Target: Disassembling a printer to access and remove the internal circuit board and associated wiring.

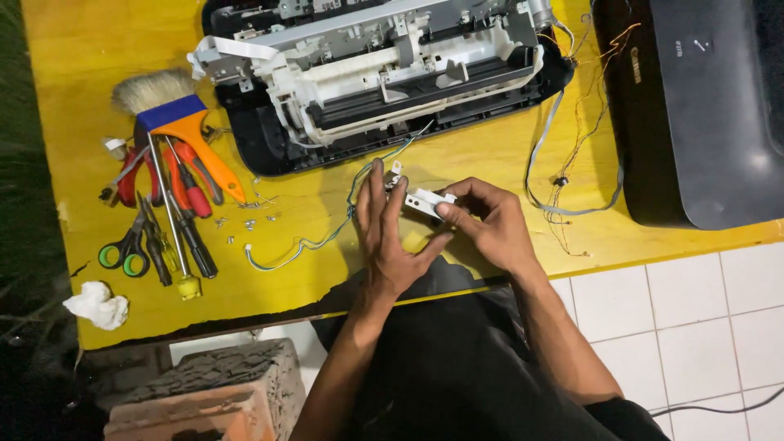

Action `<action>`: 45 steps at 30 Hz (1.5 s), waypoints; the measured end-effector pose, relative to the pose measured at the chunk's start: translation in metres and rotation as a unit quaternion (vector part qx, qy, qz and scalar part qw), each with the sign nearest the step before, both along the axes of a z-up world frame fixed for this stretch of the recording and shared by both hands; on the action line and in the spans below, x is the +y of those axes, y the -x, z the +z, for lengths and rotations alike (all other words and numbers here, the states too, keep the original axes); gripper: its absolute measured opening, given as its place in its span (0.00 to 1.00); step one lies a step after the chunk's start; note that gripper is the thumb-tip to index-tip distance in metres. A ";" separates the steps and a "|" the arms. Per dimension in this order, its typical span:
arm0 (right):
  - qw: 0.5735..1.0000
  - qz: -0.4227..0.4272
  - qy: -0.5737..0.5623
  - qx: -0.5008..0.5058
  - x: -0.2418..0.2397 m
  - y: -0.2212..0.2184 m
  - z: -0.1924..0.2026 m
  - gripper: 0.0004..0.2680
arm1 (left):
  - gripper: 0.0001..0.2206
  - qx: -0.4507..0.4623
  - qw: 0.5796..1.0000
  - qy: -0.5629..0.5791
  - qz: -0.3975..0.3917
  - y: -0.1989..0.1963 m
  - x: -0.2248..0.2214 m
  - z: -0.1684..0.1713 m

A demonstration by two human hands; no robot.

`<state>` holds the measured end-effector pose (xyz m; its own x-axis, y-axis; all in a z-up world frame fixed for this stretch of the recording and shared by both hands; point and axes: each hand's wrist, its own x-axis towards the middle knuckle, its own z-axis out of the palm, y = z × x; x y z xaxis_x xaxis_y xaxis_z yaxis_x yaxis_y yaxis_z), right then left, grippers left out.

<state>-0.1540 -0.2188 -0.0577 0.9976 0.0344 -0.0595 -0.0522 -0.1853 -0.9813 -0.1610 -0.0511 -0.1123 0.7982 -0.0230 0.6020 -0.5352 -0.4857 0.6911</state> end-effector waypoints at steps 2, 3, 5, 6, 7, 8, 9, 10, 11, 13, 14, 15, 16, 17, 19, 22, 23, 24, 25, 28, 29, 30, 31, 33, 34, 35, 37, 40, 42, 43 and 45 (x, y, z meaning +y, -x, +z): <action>0.999 -0.004 -0.020 0.029 0.003 0.001 -0.004 0.05 | 0.39 -0.009 0.999 -0.022 0.039 -0.004 -0.001 -0.007; 0.998 -0.008 -0.040 0.057 0.004 0.002 -0.006 0.04 | 0.38 -0.018 0.996 -0.044 0.078 -0.006 -0.002 -0.010; 0.995 -0.015 -0.065 0.074 0.000 0.002 -0.011 0.04 | 0.37 -0.019 0.995 -0.062 0.081 -0.006 -0.001 -0.001; 0.992 -0.020 -0.089 0.090 -0.002 0.001 -0.014 0.04 | 0.37 -0.021 0.993 -0.079 0.084 -0.007 -0.001 0.004; 0.992 -0.022 -0.089 0.089 -0.002 0.001 -0.018 0.04 | 0.37 -0.022 0.993 -0.078 0.083 -0.008 -0.001 0.004; 0.986 -0.023 -0.125 0.109 -0.001 0.001 -0.022 0.05 | 0.40 -0.011 0.994 -0.079 0.071 -0.008 0.000 0.004; 0.978 -0.024 -0.160 0.128 -0.001 0.002 -0.025 0.06 | 0.43 0.000 0.995 -0.079 0.059 -0.008 0.000 0.004; 0.979 -0.024 -0.160 0.127 0.000 0.001 -0.025 0.06 | 0.43 -0.001 0.995 -0.079 0.059 -0.009 -0.002 0.003; 0.973 -0.027 -0.189 0.131 0.001 0.001 -0.025 0.06 | 0.44 -0.004 0.994 -0.095 0.053 -0.010 -0.003 0.003; 0.966 -0.028 -0.219 0.135 0.003 0.000 -0.025 0.06 | 0.45 -0.008 0.992 -0.112 0.049 -0.014 -0.004 0.006; 0.965 -0.029 -0.225 0.134 0.003 0.001 -0.024 0.06 | 0.41 -0.017 0.993 -0.105 0.052 -0.015 -0.004 0.009; 0.963 -0.029 -0.231 0.134 0.003 0.002 -0.024 0.07 | 0.37 -0.026 0.993 -0.098 0.055 -0.017 -0.005 0.011; 0.963 -0.031 -0.231 0.133 0.002 0.001 -0.022 0.07 | 0.37 -0.027 0.993 -0.099 0.054 -0.017 -0.005 0.011; 0.969 -0.017 -0.212 0.129 0.000 0.001 -0.019 0.07 | 0.36 -0.025 0.997 -0.069 0.036 -0.017 -0.005 0.011; 0.974 -0.006 -0.191 0.119 -0.004 -0.003 -0.009 0.07 | 0.36 -0.028 0.999 -0.037 0.016 -0.024 -0.006 0.014; 0.978 0.023 -0.199 0.066 -0.005 0.001 0.007 0.13 | 0.38 -0.018 0.998 0.046 -0.026 -0.026 -0.002 0.016; 0.982 0.023 -0.183 0.035 -0.006 0.001 0.012 0.14 | 0.38 0.032 0.984 0.148 -0.097 -0.028 0.001 0.017; 0.986 0.024 -0.167 0.005 -0.006 0.002 0.016 0.15 | 0.39 0.084 0.951 0.248 -0.166 -0.028 0.003 0.017; 0.986 0.023 -0.167 0.005 -0.009 0.003 0.012 0.15 | 0.39 0.084 0.951 0.248 -0.166 -0.027 0.002 0.012; 0.990 0.001 -0.132 -0.056 -0.012 0.004 0.012 0.11 | 0.40 0.174 0.834 0.436 -0.290 -0.021 -0.002 -0.020; 0.991 -0.015 -0.113 -0.071 -0.008 0.004 0.020 0.09 | 0.36 0.210 0.765 0.525 -0.308 -0.019 -0.003 -0.042; 0.992 -0.031 -0.093 -0.081 -0.005 0.007 0.027 0.07 | 0.33 0.245 0.684 0.608 -0.320 -0.012 -0.004 -0.065; 0.992 -0.030 -0.093 -0.080 -0.006 0.008 0.025 0.07 | 0.33 0.245 0.684 0.608 -0.319 -0.010 0.001 -0.046; 0.986 -0.044 -0.028 -0.156 -0.009 0.006 0.023 0.04 | 0.22 0.269 0.802 0.441 -0.298 -0.007 0.010 -0.007; 0.987 -0.042 -0.029 -0.155 -0.007 0.003 0.025 0.04 | 0.22 0.269 0.803 0.442 -0.296 -0.007 0.006 -0.012; 0.982 -0.047 -0.007 -0.183 -0.004 0.001 0.027 0.04 | 0.26 0.301 0.707 0.560 -0.308 -0.008 0.001 -0.018; 0.976 -0.053 0.017 -0.211 0.000 -0.005 0.033 0.04 | 0.31 0.325 0.594 0.665 -0.314 -0.008 -0.003 -0.003; 0.954 -0.027 0.114 -0.276 0.005 -0.016 0.044 0.11 | 0.27 0.395 0.575 0.663 -0.273 -0.010 -0.001 0.037; 0.946 0.027 0.169 -0.275 0.009 -0.022 0.050 0.18 | 0.27 0.436 0.592 0.632 -0.244 -0.011 0.003 0.040; 0.946 0.027 0.170 -0.276 0.009 -0.023 0.051 0.18 | 0.27 0.436 0.592 0.633 -0.245 -0.012 0.003 0.033; 0.949 0.054 0.169 -0.260 0.010 -0.026 0.052 0.13 | 0.29 0.452 0.589 0.627 -0.235 -0.014 0.004 0.019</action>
